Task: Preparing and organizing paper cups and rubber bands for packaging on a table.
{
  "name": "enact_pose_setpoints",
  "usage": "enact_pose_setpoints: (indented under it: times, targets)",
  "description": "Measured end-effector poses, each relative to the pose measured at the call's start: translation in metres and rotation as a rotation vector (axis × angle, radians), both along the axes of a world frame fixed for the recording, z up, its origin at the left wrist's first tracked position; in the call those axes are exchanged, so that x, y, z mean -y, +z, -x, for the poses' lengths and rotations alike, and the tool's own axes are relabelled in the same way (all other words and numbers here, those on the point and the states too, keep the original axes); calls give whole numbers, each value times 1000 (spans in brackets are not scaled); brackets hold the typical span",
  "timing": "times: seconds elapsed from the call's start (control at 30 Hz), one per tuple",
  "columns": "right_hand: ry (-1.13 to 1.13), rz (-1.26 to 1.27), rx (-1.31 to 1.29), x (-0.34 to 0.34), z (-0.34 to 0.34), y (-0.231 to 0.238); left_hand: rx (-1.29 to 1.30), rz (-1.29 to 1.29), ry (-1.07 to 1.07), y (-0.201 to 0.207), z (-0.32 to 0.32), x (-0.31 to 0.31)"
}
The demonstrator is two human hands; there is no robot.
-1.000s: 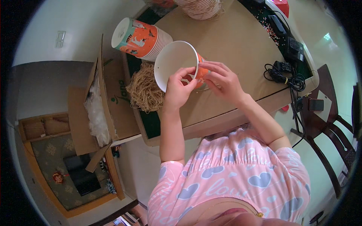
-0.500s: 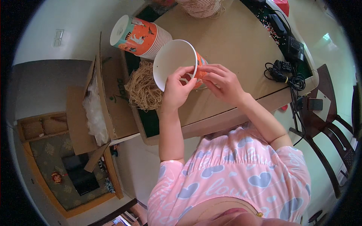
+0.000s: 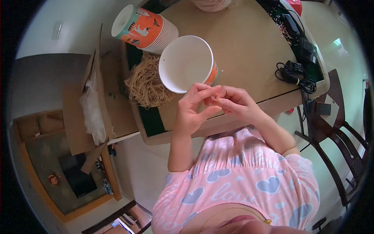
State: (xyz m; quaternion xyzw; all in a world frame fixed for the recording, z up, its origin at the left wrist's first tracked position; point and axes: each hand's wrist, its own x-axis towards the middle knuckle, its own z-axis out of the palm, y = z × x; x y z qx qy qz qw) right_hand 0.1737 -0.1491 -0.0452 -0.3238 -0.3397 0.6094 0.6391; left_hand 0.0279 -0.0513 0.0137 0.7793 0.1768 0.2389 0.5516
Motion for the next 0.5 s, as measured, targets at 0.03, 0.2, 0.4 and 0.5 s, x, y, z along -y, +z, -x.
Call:
enact_pose_setpoints:
  times: [0.03, 0.2, 0.4, 0.5]
  targets:
    - [-17, 14, 6, 0, 1, -2, 51, 131, 32, -4, 0, 3]
    - [1, -20, 0, 2, 6, -5, 96, 302, 106, -15, 6, 9]
    - [-48, -41, 80, 5, 8, 2, 131, 122, 140, -17, 6, 14]
    - [-224, -8, 235, 7, 15, 1, -9, -232, 358, -11, -2, 24]
